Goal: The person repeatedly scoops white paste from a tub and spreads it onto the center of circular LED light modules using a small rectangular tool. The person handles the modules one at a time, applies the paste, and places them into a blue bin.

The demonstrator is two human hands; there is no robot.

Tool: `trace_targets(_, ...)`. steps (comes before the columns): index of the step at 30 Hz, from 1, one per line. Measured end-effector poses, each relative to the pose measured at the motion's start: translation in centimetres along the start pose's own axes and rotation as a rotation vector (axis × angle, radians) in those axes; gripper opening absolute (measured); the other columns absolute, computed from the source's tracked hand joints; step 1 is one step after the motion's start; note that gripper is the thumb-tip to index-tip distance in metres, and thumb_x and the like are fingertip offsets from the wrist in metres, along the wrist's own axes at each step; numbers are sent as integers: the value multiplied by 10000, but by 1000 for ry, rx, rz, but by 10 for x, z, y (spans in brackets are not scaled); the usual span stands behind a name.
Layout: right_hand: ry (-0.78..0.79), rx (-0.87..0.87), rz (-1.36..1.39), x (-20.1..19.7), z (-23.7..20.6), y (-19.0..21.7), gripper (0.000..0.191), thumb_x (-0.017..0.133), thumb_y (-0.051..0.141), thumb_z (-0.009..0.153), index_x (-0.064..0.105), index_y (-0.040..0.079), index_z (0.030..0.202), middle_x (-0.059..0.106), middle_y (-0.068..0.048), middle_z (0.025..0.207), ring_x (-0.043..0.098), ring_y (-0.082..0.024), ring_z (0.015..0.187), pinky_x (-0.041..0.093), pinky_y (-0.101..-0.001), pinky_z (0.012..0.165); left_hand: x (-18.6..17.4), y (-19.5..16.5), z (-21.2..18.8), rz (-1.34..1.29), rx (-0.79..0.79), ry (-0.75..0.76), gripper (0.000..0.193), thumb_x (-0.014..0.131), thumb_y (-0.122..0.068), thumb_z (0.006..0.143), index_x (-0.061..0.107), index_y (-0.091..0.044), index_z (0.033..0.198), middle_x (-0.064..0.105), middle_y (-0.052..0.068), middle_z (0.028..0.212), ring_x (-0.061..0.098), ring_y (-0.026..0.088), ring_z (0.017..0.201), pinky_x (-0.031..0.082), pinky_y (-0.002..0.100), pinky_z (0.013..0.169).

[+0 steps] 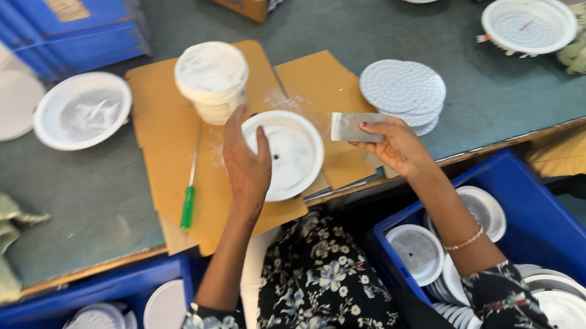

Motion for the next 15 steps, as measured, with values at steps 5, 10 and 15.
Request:
trace_targets(5, -168, -160, 83, -71, -42, 45, 258, 634, 0, 939, 608, -90, 1179, 668, -193, 1212, 663, -330, 1177, 548, -499, 1047, 136, -53, 45, -86, 200, 356, 575, 719, -244, 954, 488, 10, 1416, 522, 233, 1456, 503, 402, 1372, 395, 439, 1154)
trace_targets(10, -336, -343, 95, -136, -90, 89, 245, 609, 3, 958, 597, -107, 1177, 664, -223, 1216, 676, -353, 1168, 554, -502, 1059, 304, -72, 45, 286, 281, 753, 1239, 812, -745, 719, 214, -30, 1536, 233, 349, 1556, 186, 522, 1465, 172, 663, 1156)
trace_targets(15, -412, -368, 88, -171, -126, 102, 244, 604, -11, 958, 570, -106, 1180, 655, -222, 1196, 676, -353, 1153, 543, -509, 1042, 366, -56, 31, 492, 60, 1079, 1524, 887, -780, 555, -35, -178, 1609, 57, 378, 1609, -8, 562, 1503, 22, 803, 1107)
Point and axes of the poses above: each hand's wrist, its own z-axis towards the middle knuckle, its own x-axis out of the palm, y = z × x, the point moved 10 cm from there along z, towards the middle knuckle
